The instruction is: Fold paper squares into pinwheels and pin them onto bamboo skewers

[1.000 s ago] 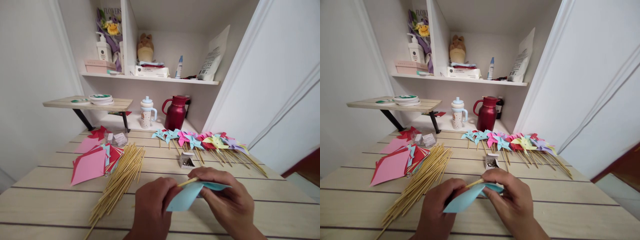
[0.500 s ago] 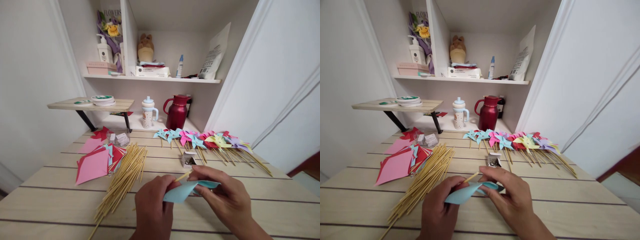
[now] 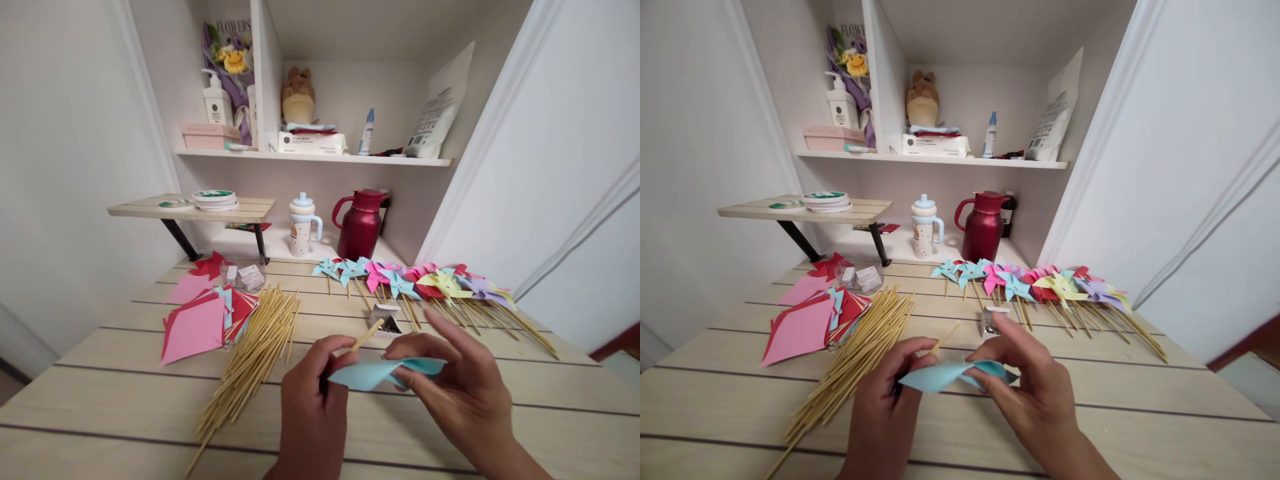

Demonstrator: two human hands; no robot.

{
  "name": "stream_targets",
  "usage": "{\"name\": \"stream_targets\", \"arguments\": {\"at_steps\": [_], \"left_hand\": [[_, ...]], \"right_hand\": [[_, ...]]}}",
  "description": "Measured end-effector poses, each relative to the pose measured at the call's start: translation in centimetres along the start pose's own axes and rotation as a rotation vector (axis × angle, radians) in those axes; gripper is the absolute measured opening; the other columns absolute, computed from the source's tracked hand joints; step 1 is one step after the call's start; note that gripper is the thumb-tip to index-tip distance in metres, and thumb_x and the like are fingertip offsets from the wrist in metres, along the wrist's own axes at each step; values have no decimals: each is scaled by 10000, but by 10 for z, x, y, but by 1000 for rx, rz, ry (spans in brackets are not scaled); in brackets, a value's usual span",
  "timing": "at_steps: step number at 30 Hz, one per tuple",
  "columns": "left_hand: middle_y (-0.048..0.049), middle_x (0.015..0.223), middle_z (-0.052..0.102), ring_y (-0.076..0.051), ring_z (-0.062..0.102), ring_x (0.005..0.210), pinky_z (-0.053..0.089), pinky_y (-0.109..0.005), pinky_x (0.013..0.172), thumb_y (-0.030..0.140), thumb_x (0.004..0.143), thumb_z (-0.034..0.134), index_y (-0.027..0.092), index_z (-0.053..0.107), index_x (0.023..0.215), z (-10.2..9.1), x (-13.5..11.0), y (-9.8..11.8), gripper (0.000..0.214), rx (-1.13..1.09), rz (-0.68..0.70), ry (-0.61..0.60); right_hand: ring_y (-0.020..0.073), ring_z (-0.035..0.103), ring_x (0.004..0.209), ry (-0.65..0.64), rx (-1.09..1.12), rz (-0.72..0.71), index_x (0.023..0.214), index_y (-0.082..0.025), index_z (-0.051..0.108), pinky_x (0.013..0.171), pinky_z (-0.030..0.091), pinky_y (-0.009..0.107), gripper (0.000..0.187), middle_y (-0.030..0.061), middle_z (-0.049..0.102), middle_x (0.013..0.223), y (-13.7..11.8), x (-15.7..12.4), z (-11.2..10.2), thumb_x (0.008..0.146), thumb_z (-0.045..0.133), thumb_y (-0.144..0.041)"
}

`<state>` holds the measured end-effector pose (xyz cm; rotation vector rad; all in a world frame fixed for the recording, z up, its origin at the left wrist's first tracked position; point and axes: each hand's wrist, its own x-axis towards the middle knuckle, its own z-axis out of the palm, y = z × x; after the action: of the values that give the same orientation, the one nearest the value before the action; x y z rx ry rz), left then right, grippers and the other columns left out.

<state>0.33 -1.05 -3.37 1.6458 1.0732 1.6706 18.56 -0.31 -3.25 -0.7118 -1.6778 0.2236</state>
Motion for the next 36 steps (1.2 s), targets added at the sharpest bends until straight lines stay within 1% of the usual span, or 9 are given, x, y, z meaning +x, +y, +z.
{"name": "stream_targets", "arguments": {"at_steps": [3, 5, 7, 11, 14, 19, 22, 26, 36], "left_hand": [[10, 666, 690, -134, 635, 609, 493, -191, 545, 266, 881, 568, 198, 678, 779, 0, 3, 4, 165, -22, -84, -63], [7, 666, 665, -130, 602, 613, 473, -193, 553, 303, 894, 571, 191, 675, 768, 0, 4, 6, 198, -54, -117, -101], [4, 674, 641, -129, 570, 620, 451, -198, 555, 342, 905, 572, 189, 674, 770, 0, 5, 7, 228, -97, -149, -127], [18, 616, 518, -113, 459, 580, 371, -206, 517, 363, 926, 543, 186, 620, 709, 2, 5, 7, 290, -152, -196, -209], [20, 602, 471, -112, 427, 581, 354, -215, 524, 338, 937, 519, 185, 575, 669, 3, 4, 7, 314, -142, -181, -267], [-19, 703, 644, -146, 578, 671, 463, -229, 622, 269, 921, 514, 184, 663, 758, 3, -1, 1, 236, -92, -56, -276], [-42, 778, 714, -161, 640, 720, 507, -237, 671, 235, 908, 521, 179, 706, 821, 2, -3, -1, 212, -52, -32, -263], [-53, 824, 739, -162, 670, 753, 528, -233, 701, 229, 919, 516, 173, 722, 857, 0, -3, -1, 222, -22, -2, -263], [-32, 852, 739, -145, 688, 771, 538, -221, 717, 167, 919, 523, 186, 707, 937, 0, -4, -6, 186, -9, 99, -230]], "right_hand": [[199, 740, 742, -106, -125, -73, 1177, -273, 676, 646, 628, 301, 406, 40, 766, 838, -5, 6, -4, 811, 708, -100], [200, 741, 747, -165, -165, -141, 1009, -244, 736, 670, 622, 287, 265, 44, 764, 817, -10, 11, -6, 803, 691, -83], [196, 737, 732, -179, -162, -176, 959, -230, 743, 662, 618, 278, 237, 46, 757, 791, -13, 16, -7, 806, 663, -68], [208, 732, 739, -157, -128, -161, 953, -214, 749, 673, 619, 300, 238, 60, 750, 786, -16, 18, -7, 803, 651, -58], [219, 734, 742, -146, -94, -160, 967, -219, 758, 670, 617, 312, 242, 64, 753, 788, -18, 18, -7, 808, 653, -70], [211, 734, 712, -130, -114, -182, 962, -218, 741, 673, 614, 313, 222, 61, 760, 772, -21, 21, -6, 825, 639, -76], [195, 733, 706, -130, -141, -210, 942, -197, 717, 692, 615, 297, 180, 59, 759, 763, -21, 22, -6, 832, 639, -78], [176, 731, 737, -146, -152, -217, 947, -183, 697, 721, 611, 270, 175, 55, 761, 782, -20, 22, -6, 829, 645, -64], [157, 720, 768, -176, -155, -210, 965, -174, 680, 763, 598, 261, 185, 45, 752, 808, -16, 18, -7, 828, 651, -52]]}}
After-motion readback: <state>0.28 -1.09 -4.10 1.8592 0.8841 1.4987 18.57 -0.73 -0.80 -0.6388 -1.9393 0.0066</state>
